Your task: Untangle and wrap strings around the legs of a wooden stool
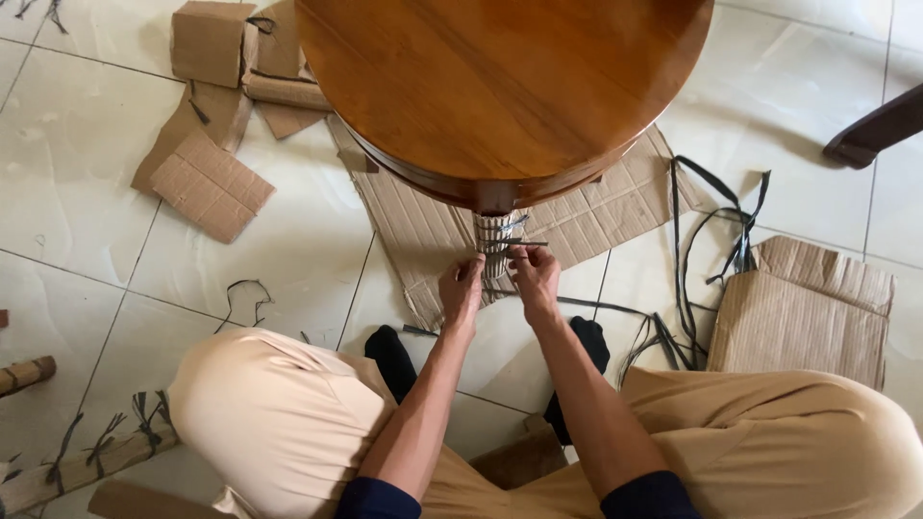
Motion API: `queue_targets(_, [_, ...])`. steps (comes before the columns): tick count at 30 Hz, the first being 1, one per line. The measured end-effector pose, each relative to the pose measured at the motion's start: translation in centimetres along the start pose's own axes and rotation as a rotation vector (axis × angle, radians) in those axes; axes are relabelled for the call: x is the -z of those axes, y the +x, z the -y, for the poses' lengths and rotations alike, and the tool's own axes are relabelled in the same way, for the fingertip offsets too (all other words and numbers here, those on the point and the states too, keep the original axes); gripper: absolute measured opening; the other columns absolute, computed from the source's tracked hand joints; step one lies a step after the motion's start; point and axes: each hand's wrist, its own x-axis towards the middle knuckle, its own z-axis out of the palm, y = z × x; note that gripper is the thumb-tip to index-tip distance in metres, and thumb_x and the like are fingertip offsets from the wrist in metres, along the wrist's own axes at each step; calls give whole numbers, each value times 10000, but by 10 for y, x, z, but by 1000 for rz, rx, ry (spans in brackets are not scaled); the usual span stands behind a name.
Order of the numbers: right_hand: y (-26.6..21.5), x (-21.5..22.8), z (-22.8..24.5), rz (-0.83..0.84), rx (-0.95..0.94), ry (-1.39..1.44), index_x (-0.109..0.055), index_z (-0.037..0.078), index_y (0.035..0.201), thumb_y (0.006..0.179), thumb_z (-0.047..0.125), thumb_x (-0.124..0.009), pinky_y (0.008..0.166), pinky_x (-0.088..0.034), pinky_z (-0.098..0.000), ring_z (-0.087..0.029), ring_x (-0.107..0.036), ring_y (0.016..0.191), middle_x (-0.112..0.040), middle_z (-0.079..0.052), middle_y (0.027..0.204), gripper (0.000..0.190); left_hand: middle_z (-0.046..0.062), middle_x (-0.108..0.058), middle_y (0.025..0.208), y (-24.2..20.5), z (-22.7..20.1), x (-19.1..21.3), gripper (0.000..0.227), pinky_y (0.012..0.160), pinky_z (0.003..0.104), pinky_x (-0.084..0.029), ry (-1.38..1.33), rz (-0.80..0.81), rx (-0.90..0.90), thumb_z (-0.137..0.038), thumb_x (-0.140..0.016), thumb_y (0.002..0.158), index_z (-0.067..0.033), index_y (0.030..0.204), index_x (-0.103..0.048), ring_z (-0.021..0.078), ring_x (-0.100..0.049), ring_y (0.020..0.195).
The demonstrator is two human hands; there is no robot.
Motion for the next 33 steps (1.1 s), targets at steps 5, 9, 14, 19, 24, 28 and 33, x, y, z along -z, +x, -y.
queue_targets(5, [24,14,-6,107,-150,-178,-776,69,927,863,327,-812,583,-578,-270,-145,-707,705,-757,-87,807,269,139,-760,982,4,7,-10,385,826,384,-520,-210,-14,227,-344,-846,818,-30,1033,-788,220,-658,915])
queue_targets(9, [37,16,-11,138,-106,-223,-794,49,945,837,326,-840,601,-592,-309,-185,-727,709,-762,-116,819,300,129,-765,974,1,4,-23,414,794,374,-545,-301,-71,296,-358,-895,760,-78,1049,-794,223,-701,911])
queue_targets(14, [27,16,12,164,-104,-270,-788,-3,961,805,281,-826,609,-568,-294,-196,-692,733,-735,-152,802,327,153,-731,776,21,37,-31,409,530,338,-563,-430,-95,439,-224,-968,698,3,950,-739,238,-705,642])
queue_targets(19, [34,12,12,172,-87,-303,-797,27,904,801,293,-804,577,-549,-287,-180,-653,644,-717,-123,729,286,146,-725,858,45,48,-34,437,525,377,-521,-329,-123,513,-266,-916,693,-27,1015,-742,261,-700,708])
queue_targets(24, [56,16,-20,137,55,-493,-812,66,873,809,370,-774,677,-539,-433,-297,-707,730,-728,-167,740,313,134,-675,979,58,42,-26,488,574,416,-515,-343,-82,558,-315,-841,736,-50,1115,-685,271,-660,792])
queue_targets(28, [56,9,-14,103,81,-636,-711,95,903,841,316,-741,788,-538,-514,-382,-701,890,-705,-175,828,232,176,-668,1051,44,35,-14,488,680,394,-532,-405,-6,536,-263,-802,818,-17,1207,-640,286,-673,860])
queue_targets(33, [24,3,11,110,-59,-100,-618,29,1106,943,205,-639,739,-549,-277,-191,-608,865,-677,-109,922,241,204,-712,960,39,37,-1,417,664,387,-553,-572,4,476,-186,-849,829,19,1138,-659,304,-712,799])
